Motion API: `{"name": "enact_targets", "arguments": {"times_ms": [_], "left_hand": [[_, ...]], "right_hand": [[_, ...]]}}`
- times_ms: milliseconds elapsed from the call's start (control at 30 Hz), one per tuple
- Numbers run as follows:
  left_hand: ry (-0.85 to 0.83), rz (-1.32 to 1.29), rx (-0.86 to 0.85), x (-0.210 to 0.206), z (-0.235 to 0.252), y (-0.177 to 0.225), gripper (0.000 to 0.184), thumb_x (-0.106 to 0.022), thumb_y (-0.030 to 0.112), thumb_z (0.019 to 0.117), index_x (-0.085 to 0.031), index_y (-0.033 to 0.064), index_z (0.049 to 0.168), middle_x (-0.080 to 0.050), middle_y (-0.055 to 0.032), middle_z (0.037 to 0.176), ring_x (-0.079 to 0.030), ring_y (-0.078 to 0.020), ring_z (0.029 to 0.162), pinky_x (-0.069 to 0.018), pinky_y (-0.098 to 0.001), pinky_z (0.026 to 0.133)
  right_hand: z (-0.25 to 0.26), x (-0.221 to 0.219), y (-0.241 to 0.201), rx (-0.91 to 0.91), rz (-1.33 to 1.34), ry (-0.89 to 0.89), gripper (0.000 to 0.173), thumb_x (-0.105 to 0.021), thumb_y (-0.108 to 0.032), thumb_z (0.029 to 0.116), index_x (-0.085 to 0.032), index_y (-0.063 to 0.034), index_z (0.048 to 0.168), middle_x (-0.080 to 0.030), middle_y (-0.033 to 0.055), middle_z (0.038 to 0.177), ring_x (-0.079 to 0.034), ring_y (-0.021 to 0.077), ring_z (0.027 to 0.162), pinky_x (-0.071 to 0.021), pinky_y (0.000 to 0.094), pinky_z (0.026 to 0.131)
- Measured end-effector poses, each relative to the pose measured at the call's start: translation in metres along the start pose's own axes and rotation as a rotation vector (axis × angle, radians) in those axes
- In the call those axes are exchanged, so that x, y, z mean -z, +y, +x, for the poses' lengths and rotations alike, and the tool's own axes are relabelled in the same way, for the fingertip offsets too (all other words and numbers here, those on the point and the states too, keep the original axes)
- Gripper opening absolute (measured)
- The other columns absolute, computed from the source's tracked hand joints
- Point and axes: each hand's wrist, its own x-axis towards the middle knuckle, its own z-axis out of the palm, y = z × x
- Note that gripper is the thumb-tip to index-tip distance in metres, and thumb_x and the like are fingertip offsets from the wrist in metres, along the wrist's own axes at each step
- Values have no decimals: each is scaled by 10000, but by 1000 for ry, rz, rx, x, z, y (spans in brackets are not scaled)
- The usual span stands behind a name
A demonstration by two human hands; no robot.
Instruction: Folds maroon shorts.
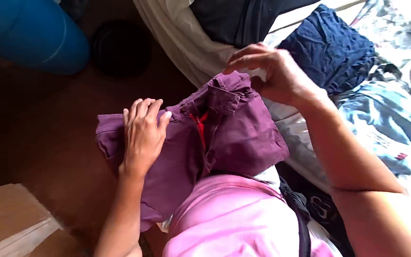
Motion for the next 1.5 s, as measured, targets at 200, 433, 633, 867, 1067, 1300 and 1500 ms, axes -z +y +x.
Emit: {"name": "enact_targets", "arguments": {"times_ms": [200,433,633,867,1067,1300,1500], "left_hand": [[-283,-154,-1,-10,38,-7,361,-606,365,1031,-718,60,1187,-695,-225,1105,-655,-436,1049,-478,-660,902],[-227,-417,-49,-2,60,-23,176,-767,171,873,-694,55,985,-697,-77,891,-660,-177,831,-529,-446,774],[-358,-817,66,20,66,-18,74,-661,25,929,-702,54,984,-712,53,794,-656,16,694,-559,-157,657],[-453,-1003,141,24,76,-15,331,-470,28,1002,-692,134,781,-669,82,669,-606,35,605,-517,-141,574],[-409,-1077,164,23,67,-20,399,-420,102,1054,-719,161,796,-691,96,720,-620,44,657,-518,-132,616],[-464,-1038,148,22,65,-15,289,-491,23,988,-722,106,837,-714,47,734,-657,8,671,-562,-165,639],[-425,-1041,206,21,64,-6,266,-526,46,979,-697,122,790,-665,60,674,-601,21,594,-509,-151,548]], "right_hand": [[12,-28,21,65,11,-238,705,-594,99,754,-640,-182,1399,-532,112,1508,-401,375,1454,-384,557,1148],[34,-22,29,211,-13,-443,386,-658,-74,813,-779,-228,1146,-562,113,1472,-401,427,1435,-416,602,1071],[54,-29,17,302,179,-357,167,-662,-104,890,-784,-112,1005,-742,36,1037,-683,189,1023,-543,422,867],[89,-60,-11,122,237,-322,170,-759,-229,875,-727,-63,876,-644,16,745,-581,108,687,-455,340,634],[87,-77,-1,36,398,-263,126,-753,-194,869,-739,-69,875,-661,-29,727,-571,18,636,-467,246,599],[75,-77,-4,99,486,-240,119,-725,-179,897,-719,-61,893,-637,-40,711,-551,9,613,-454,235,574],[69,-64,-4,124,474,-325,92,-735,-126,861,-735,-62,927,-655,-27,744,-571,23,650,-466,242,595]]}}
